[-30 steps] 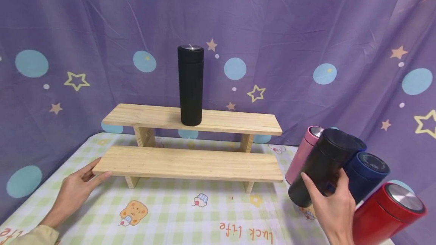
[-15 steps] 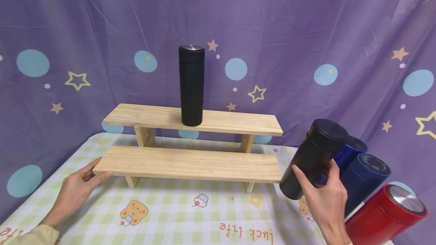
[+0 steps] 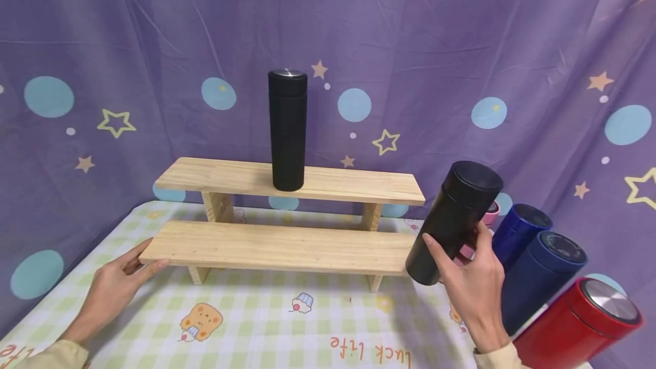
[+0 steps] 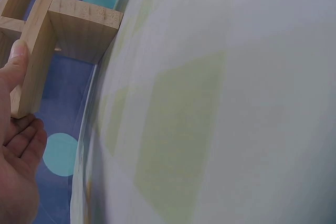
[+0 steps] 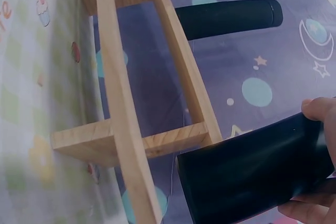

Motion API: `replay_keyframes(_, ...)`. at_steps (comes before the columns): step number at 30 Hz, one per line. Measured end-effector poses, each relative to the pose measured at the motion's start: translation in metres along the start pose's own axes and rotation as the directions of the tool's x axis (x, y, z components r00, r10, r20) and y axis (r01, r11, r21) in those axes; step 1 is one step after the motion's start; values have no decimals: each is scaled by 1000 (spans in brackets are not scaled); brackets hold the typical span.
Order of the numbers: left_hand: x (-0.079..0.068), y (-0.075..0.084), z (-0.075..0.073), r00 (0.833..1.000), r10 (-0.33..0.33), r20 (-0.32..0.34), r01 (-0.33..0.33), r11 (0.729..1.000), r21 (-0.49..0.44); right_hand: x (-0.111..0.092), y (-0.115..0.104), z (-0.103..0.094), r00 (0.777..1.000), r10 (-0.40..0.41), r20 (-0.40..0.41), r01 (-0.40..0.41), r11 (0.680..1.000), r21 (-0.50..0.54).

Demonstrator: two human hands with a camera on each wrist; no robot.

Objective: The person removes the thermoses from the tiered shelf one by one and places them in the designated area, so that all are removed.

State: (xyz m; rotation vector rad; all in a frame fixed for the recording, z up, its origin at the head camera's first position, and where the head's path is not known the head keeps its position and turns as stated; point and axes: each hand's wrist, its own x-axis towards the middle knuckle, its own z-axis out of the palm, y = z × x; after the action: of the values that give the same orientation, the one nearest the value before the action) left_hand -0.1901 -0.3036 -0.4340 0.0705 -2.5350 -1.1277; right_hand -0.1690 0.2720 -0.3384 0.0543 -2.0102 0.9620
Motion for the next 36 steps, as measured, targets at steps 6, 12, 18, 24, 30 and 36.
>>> replay_keyframes(6,0,0,0,1000,1,1,-1,1000,-10,7,-9,8,1000,-23,18,22,998,51)
replay_keyframes(12,0,1,0,1000,0,5,0,1000,-6,12,-13,19,998,-50,48,46,996,76)
replay_keyframes(18,-1,1,0,1000,12,-2,-12,1000,0,18,-14,32,993,-95,72,88,991,104)
replay_keyframes(24,-1,0,0,1000,25,1,-25,1000,7,22,-20,40,992,-111,66,104,989,104)
replay_keyframes(30,-2,0,-1,1000,27,-1,-27,1000,9,26,-29,48,990,-116,82,107,988,107)
replay_keyframes(36,-1,1,0,999,44,-12,-43,999,9,33,-37,56,988,-125,88,114,986,122)
